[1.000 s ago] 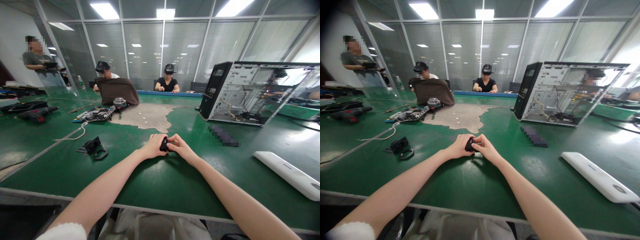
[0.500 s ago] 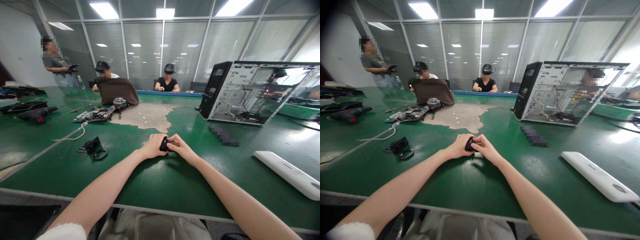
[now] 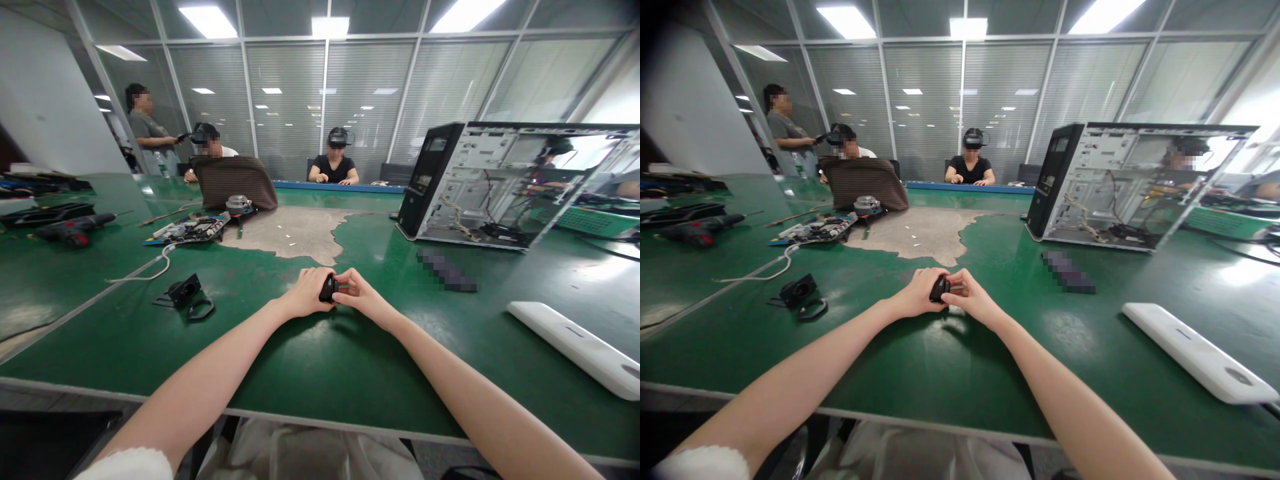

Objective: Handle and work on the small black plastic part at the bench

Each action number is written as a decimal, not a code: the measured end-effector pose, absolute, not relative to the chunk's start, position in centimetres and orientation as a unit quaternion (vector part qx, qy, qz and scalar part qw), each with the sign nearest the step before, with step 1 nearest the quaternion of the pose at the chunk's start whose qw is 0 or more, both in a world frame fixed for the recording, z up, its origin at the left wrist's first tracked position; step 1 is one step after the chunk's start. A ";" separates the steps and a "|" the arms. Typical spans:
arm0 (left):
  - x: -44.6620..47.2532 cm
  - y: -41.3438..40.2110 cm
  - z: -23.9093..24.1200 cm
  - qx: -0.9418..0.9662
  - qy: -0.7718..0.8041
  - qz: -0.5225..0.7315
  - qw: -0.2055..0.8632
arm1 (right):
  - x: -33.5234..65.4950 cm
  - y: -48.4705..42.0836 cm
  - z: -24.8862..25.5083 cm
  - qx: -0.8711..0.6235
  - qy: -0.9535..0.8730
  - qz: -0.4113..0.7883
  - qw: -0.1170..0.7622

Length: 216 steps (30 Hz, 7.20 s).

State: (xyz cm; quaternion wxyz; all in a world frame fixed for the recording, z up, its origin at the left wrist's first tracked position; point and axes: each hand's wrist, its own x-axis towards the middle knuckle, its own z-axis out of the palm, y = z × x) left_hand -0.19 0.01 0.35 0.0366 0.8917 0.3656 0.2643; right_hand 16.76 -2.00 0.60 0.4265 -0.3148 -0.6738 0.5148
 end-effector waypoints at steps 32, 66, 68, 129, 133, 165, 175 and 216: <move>-0.1 0.0 0.4 0.890 0.367 0.265 0.048 | 16.7 -1.9 0.2 -0.324 -0.664 0.516 0.433; 0.1 -0.2 0.6 0.883 0.377 0.275 0.059 | 16.3 -1.6 -0.3 -0.355 -0.651 0.499 0.449; 0.1 -0.2 0.7 0.884 0.372 0.275 0.065 | 16.3 -1.6 -0.3 -0.365 -0.647 0.502 0.443; -0.1 0.2 0.3 0.891 0.362 0.269 0.057 | 17.1 -1.5 0.0 -0.321 -0.674 0.519 0.416; -0.1 0.3 0.1 0.889 0.358 0.279 0.054 | 16.9 -1.8 0.2 -0.337 -0.665 0.508 0.431; -0.2 0.2 0.4 0.891 0.361 0.270 0.050 | 16.9 -1.8 0.4 -0.319 -0.670 0.528 0.412; -0.1 0.2 0.6 0.891 0.360 0.270 0.065 | 16.7 -1.3 -0.2 -0.382 -0.652 0.498 0.425; -0.1 0.2 0.3 0.888 0.370 0.267 0.059 | 16.9 -1.6 0.2 -0.325 -0.675 0.521 0.409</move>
